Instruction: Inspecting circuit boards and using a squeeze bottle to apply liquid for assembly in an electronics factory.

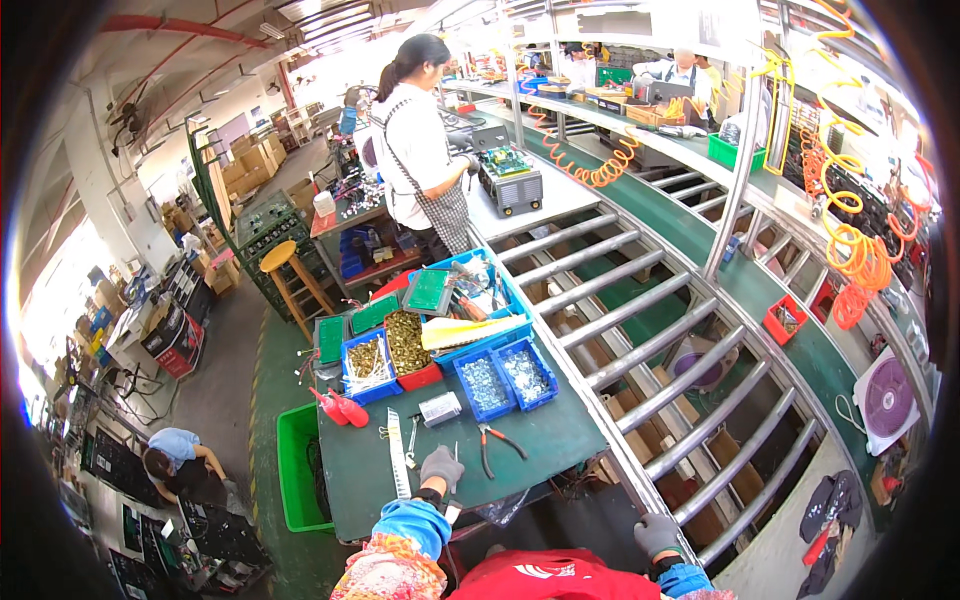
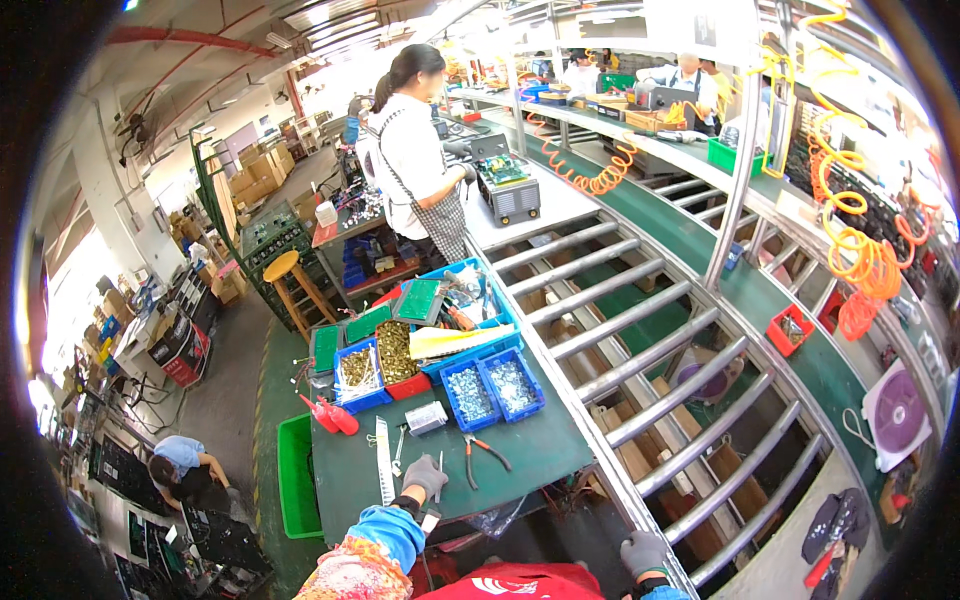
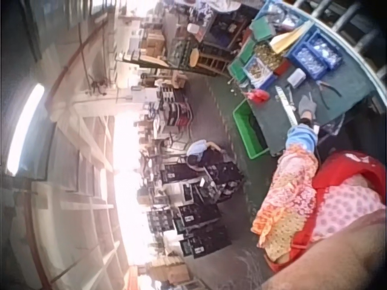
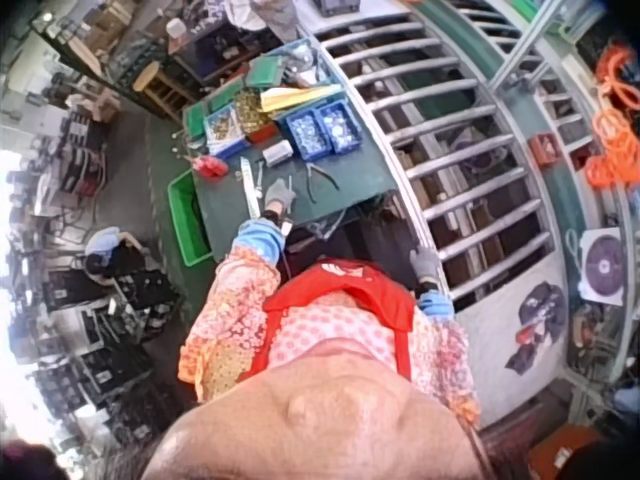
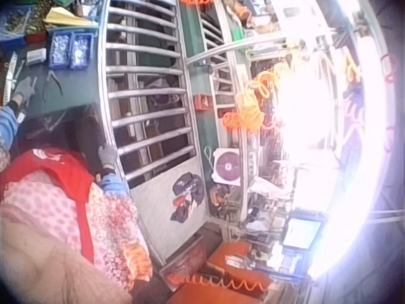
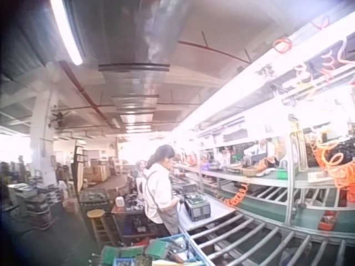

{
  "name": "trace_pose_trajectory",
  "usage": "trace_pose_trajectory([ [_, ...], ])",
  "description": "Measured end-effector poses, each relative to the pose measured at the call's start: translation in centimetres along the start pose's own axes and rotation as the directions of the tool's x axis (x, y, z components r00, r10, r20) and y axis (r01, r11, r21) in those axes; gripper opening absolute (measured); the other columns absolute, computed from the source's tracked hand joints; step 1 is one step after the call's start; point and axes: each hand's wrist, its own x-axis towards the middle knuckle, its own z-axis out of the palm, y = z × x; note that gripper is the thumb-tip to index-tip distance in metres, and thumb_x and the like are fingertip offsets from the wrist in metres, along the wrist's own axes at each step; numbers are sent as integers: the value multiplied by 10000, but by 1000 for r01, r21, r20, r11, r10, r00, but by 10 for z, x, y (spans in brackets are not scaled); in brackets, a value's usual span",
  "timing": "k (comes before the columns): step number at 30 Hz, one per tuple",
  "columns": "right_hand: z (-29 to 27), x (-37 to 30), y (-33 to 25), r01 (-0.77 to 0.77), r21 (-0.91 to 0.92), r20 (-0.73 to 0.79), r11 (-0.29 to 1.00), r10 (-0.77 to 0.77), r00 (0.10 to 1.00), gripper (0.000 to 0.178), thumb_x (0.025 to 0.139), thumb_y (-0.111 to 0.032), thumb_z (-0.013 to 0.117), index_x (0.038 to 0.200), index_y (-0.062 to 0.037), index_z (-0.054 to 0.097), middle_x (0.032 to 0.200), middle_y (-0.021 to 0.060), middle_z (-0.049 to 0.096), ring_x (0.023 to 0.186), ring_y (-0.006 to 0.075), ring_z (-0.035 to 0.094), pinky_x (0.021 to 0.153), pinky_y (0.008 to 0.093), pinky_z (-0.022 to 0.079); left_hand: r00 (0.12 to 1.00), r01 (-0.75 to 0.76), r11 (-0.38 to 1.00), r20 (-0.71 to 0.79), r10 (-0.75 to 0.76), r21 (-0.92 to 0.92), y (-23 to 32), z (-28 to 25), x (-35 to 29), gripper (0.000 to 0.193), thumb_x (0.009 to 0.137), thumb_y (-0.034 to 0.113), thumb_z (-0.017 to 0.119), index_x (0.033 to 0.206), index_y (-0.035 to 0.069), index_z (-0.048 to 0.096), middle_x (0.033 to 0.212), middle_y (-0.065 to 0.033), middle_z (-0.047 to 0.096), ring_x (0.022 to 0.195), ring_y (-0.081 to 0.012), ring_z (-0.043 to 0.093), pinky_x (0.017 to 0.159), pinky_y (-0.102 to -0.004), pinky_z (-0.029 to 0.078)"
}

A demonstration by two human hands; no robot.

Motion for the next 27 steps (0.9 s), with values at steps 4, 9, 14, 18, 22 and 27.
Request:
trace_pose_trajectory([
  [4,-1,0,-1,-11,-22,10,1000,11,1000,288,767,-328,551,843,-107,720,887,150,689,878,339,654,800,444,500,999,-25,1000,-30,25,-6,-1,1,0,375,681,219,740,999,57,624,989,-188,675,977,-332,645,861,-388,504],
  [9,-2,-1,-1,14,-10,-8,1000,-14,1000,281,765,-325,550,827,-108,717,879,154,686,865,337,654,785,448,502,1000,-27,999,3,27,-35,-1,0,-2,352,723,175,661,1043,38,613,1031,-215,663,1005,-364,632,873,-414,501],
  [14,-1,0,-1,0,-21,-15,1000,-1,1000,276,750,-293,560,851,-88,713,865,169,679,866,356,642,806,456,495,1000,-10,1000,-3,10,-19,2,-3,-2,367,685,214,729,991,30,644,993,-204,674,978,-341,643,871,-387,500],
  [18,2,2,-1,-6,-10,-31,1000,6,1000,270,759,-283,549,851,-81,704,863,183,673,867,370,636,801,469,490,1000,-23,1000,-7,23,14,4,-2,-4,368,726,205,663,1022,-10,628,1022,-252,657,1011,-386,626,877,-425,502],
  [22,4,1,-1,47,37,-62,998,-44,997,269,775,-280,544,843,-67,695,859,193,669,863,381,631,793,473,489,992,-89,996,-91,87,-16,0,3,-1,353,723,229,668,952,-39,646,1019,-278,641,1002,-404,614,877,-431,495],
  [27,2,0,-6,67,65,-52,996,-64,997,240,775,-249,581,855,-57,701,836,182,671,833,363,637,782,453,496,998,-36,998,-57,33,-46,-8,3,6,346,735,220,639,981,-22,625,981,-257,651,971,-395,627,848,-436,499],
])
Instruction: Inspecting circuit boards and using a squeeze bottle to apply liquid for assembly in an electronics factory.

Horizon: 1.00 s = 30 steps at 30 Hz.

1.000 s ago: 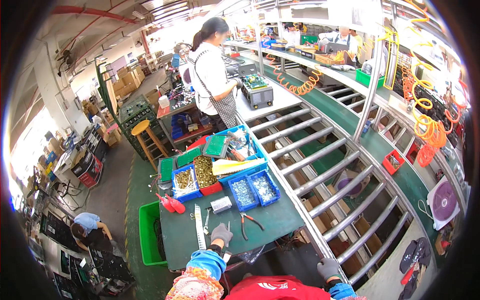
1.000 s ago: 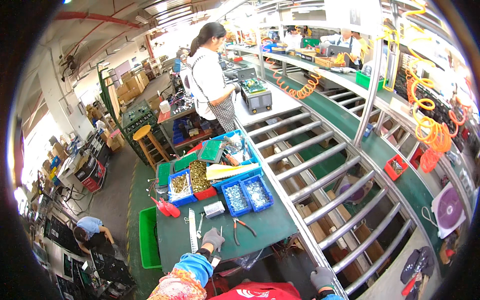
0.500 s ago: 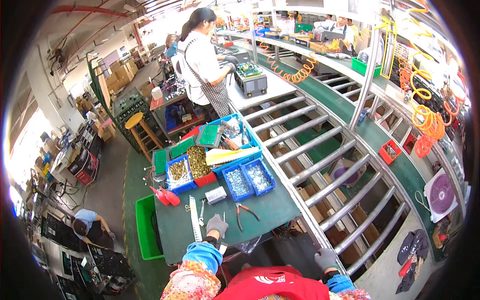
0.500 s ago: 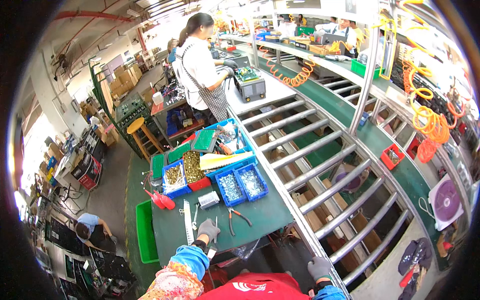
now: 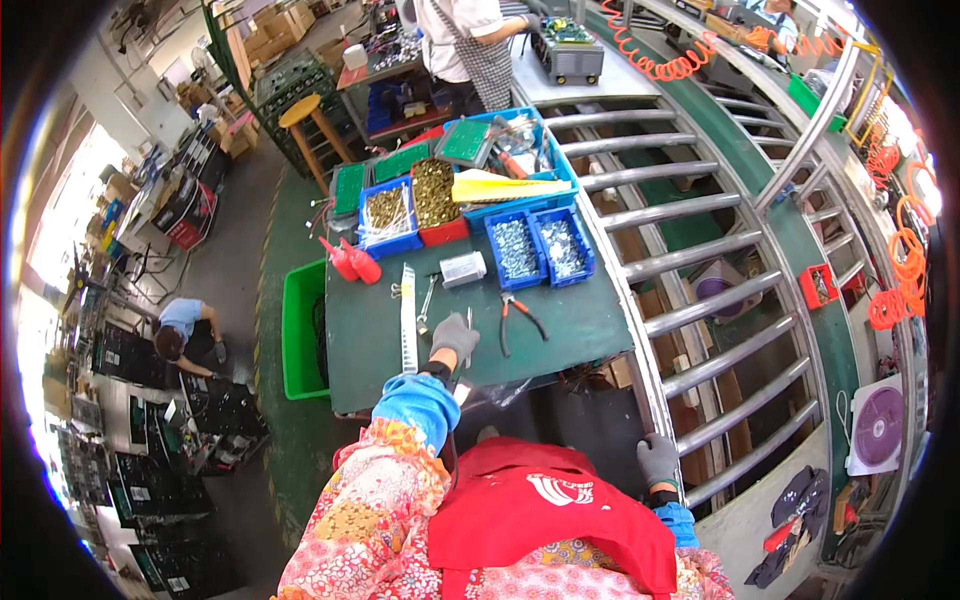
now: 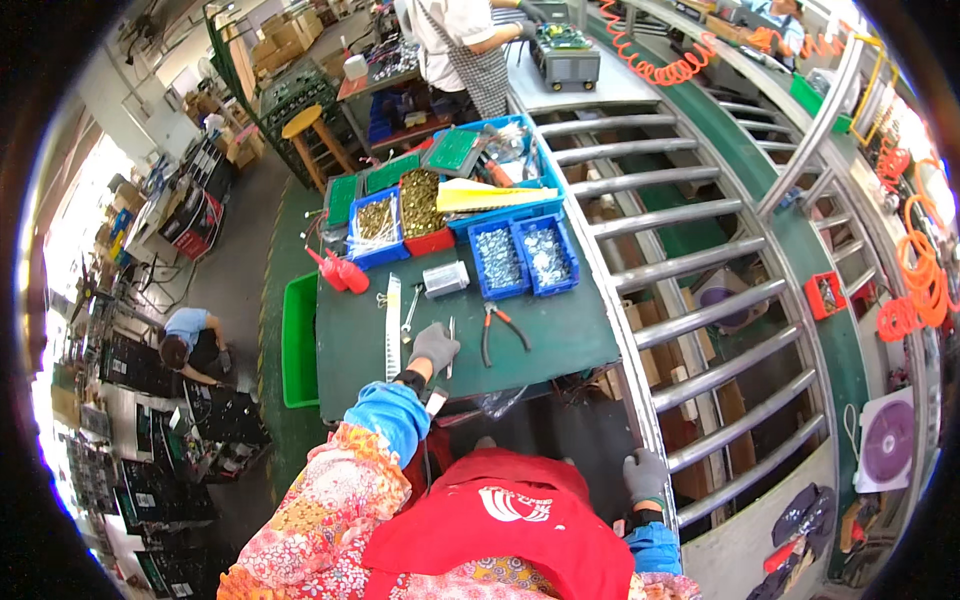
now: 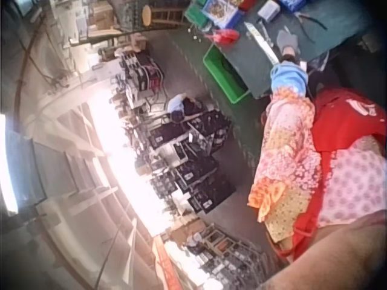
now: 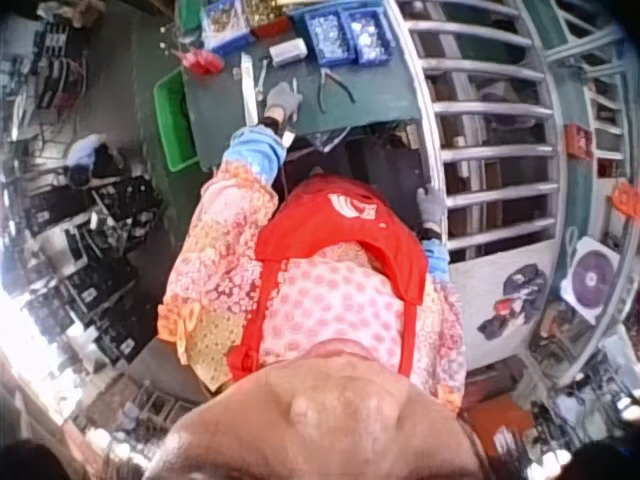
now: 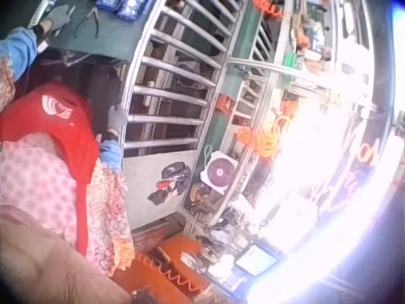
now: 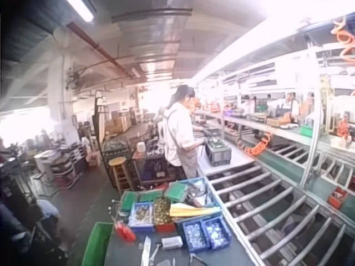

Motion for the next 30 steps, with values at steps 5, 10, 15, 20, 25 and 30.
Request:
trace_pose_trajectory([
  [5,-3,1,-3,-17,12,9,1000,17,1000,255,785,-269,571,884,-65,688,836,193,669,839,381,637,780,465,496,1000,-2,997,20,4,-73,-2,3,1,354,742,218,632,1017,-4,602,1013,-243,645,997,-393,613,870,-428,485],
  [10,-2,0,-3,-29,59,10,998,29,1000,267,791,-239,578,908,-25,686,884,208,664,884,377,629,802,441,488,999,-10,998,50,13,-68,-10,4,13,344,722,234,670,978,5,654,993,-238,662,979,-384,629,850,-410,504],
  [15,-4,-1,-5,-17,57,-9,998,18,1000,255,790,-252,584,908,-55,692,870,199,673,866,380,639,794,453,498,994,70,969,104,-46,-239,-19,-2,29,348,703,240,705,965,12,680,971,-212,682,942,-342,657,827,-389,519],
  [20,-5,-1,-7,-41,69,12,997,40,999,256,804,-223,580,924,-19,678,887,206,662,890,377,625,806,441,480,954,-57,981,-299,0,-183,-28,-14,26,331,756,240,658,1021,42,669,1023,-197,673,992,-337,638,868,-402,496],
  [25,-3,0,-7,-5,64,-2,998,5,1000,245,788,-209,575,889,-7,672,856,217,652,863,388,619,776,451,477,947,23,986,-313,-74,-164,-60,-40,30,281,800,217,586,1021,73,682,1007,-183,675,980,-345,636,862,-408,494],
  [30,-6,1,-8,-32,65,16,997,31,999,245,771,-210,581,866,-6,675,849,217,653,848,380,624,762,443,482,979,66,993,-187,-84,-98,-64,-55,48,284,801,248,623,1021,84,694,1005,-170,680,982,-343,640,839,-418,513],
])
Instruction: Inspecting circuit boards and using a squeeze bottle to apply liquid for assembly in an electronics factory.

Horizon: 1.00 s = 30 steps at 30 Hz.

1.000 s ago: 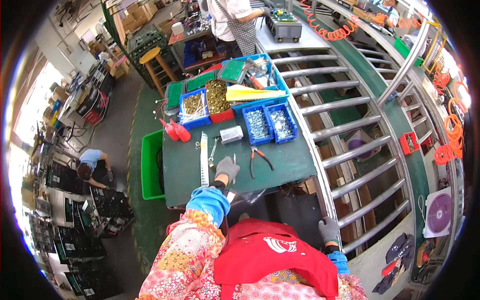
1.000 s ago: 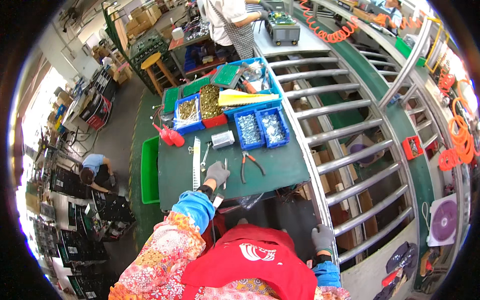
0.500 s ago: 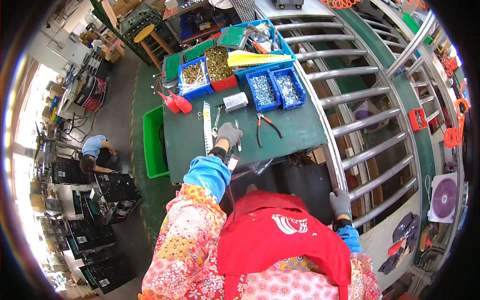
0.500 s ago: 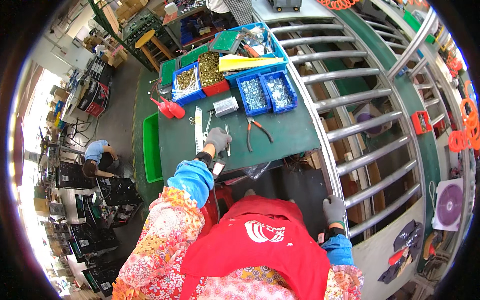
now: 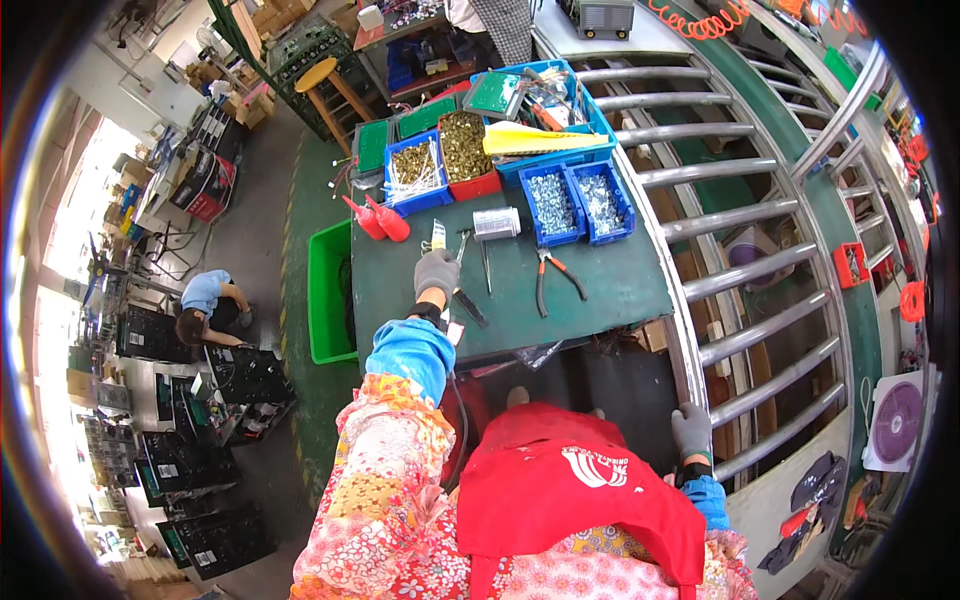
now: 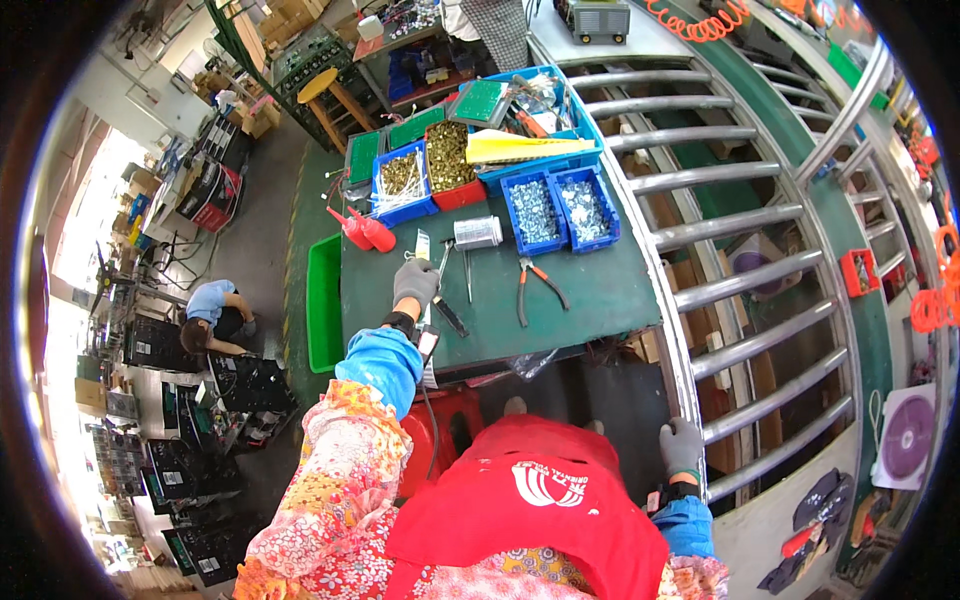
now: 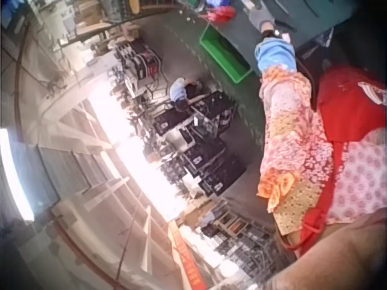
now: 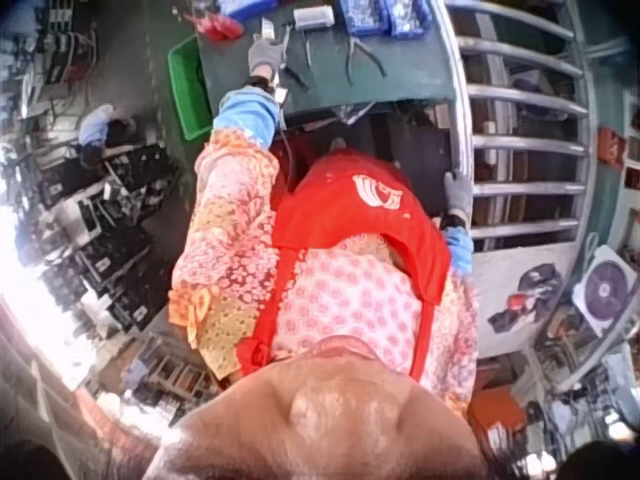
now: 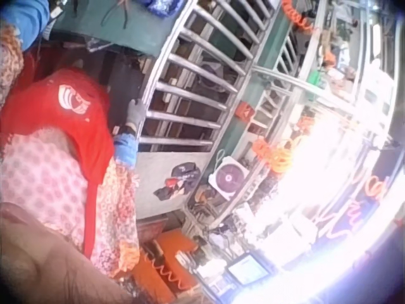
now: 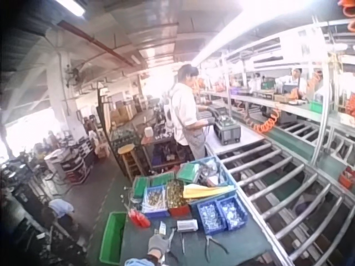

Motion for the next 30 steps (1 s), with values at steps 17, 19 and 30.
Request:
trace_pose_trajectory([
  [17,-2,4,-8,-39,-14,21,999,39,999,235,774,-210,593,883,-23,685,858,197,663,850,365,631,781,432,489,968,217,884,211,-138,-415,29,-16,-1,276,690,201,661,813,-47,656,714,-151,650,688,-234,656,638,-364,509],
  [19,-2,4,-6,-28,-3,38,1000,28,999,241,775,-208,590,889,-18,685,860,199,664,850,363,633,784,429,491,976,123,704,213,41,-700,19,-22,-23,219,771,167,633,886,-19,625,764,-134,646,674,-228,631,609,-355,496],
  [30,6,10,2,3,-34,88,999,0,996,254,787,-214,582,896,-8,684,883,218,663,871,389,628,808,449,485,549,517,845,811,-203,-139,-173,85,-211,195,898,214,490,964,47,567,649,-64,566,490,-183,558,449,-327,482],
])
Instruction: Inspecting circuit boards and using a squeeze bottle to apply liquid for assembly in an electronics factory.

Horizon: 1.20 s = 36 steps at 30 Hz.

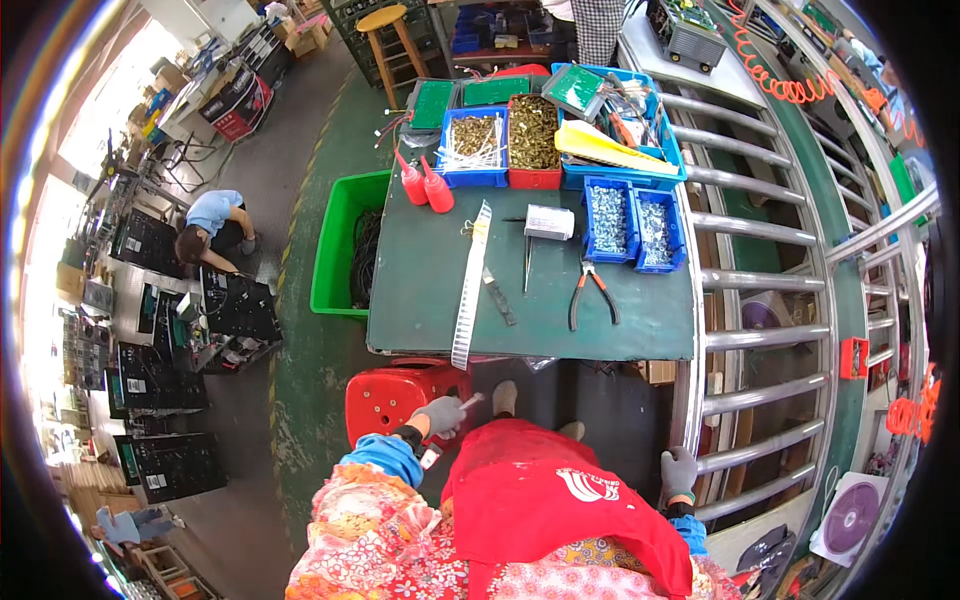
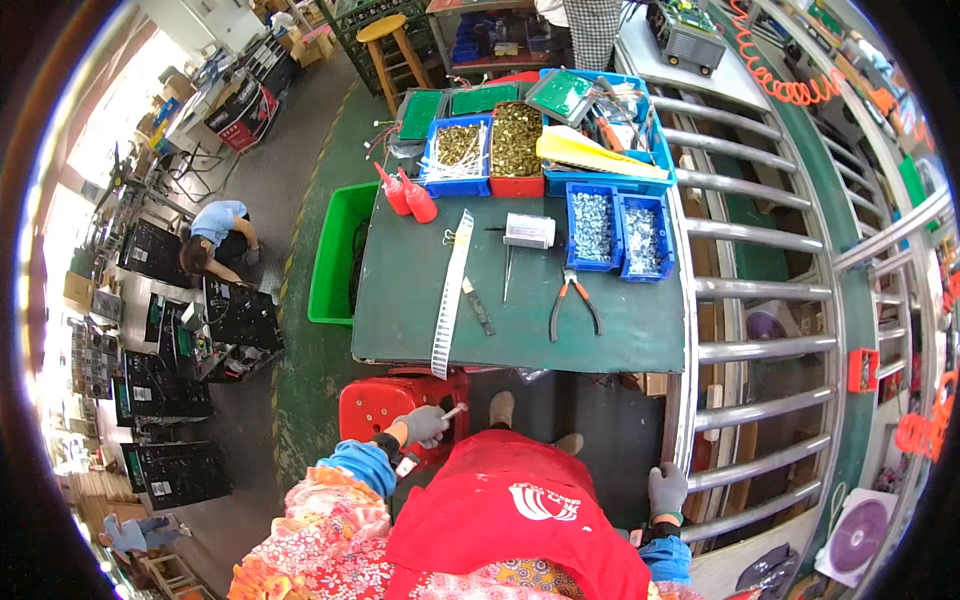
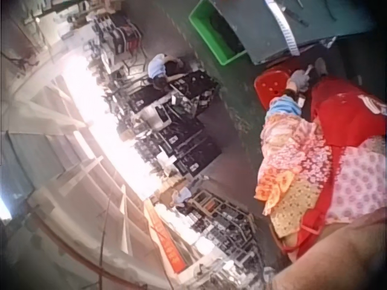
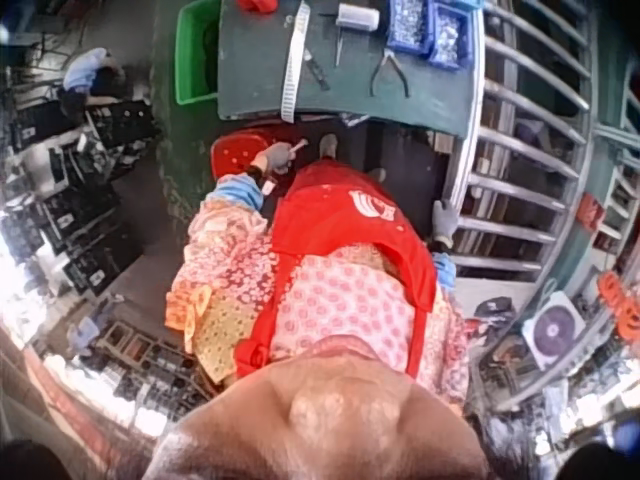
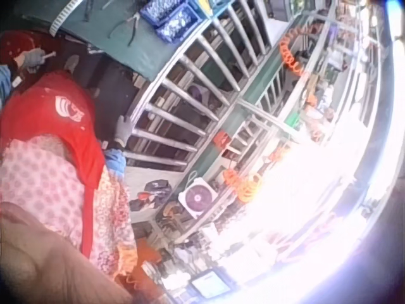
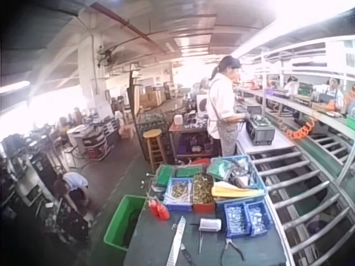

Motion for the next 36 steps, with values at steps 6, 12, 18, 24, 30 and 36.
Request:
trace_pose_trajectory([
  [6,-7,3,-13,-59,-165,104,985,76,992,391,741,-325,566,977,-40,693,944,231,665,934,397,629,861,454,487,352,-126,803,-730,586,583,-42,-45,114,257,891,200,483,1077,133,648,958,-124,686,899,-301,651,747,-449,511],
  [12,-7,4,-24,-45,-265,119,963,79,990,385,721,-368,601,926,-63,715,905,196,681,912,362,645,836,427,505,663,128,616,-529,530,778,63,-84,199,276,918,210,462,1110,108,632,1037,-112,667,942,-312,636,811,-434,499],
  [18,-4,3,-25,-21,-362,167,932,87,982,425,716,-415,611,941,-66,708,911,188,681,912,358,644,841,434,501,665,152,618,-543,513,771,86,-87,218,262,913,226,472,1063,99,645,1002,-115,673,924,-327,636,811,-449,496],
  [24,-7,0,-38,-59,-406,274,912,183,944,535,735,-434,601,1099,-48,665,1036,210,663,1009,371,617,914,428,475,640,132,642,-560,527,755,80,-83,215,257,907,243,482,1016,90,657,967,-119,678,905,-341,635,810,-465,493],
  [30,18,-8,-37,-28,-353,450,935,196,871,534,794,-385,601,1141,20,624,1171,231,613,1096,382,580,949,400,459,554,87,667,-592,585,740,43,-76,186,260,902,259,492,968,81,669,932,-123,683,887,-356,635,810,-480,490],
  [36,62,1,-16,339,-378,344,862,-209,915,184,778,-224,577,771,-60,660,840,180,642,839,394,605,752,475,495,644,-77,847,-622,445,526,-16,-37,99,279,869,285,537,990,68,662,949,-165,669,928,-366,624,818,-492,488],
])
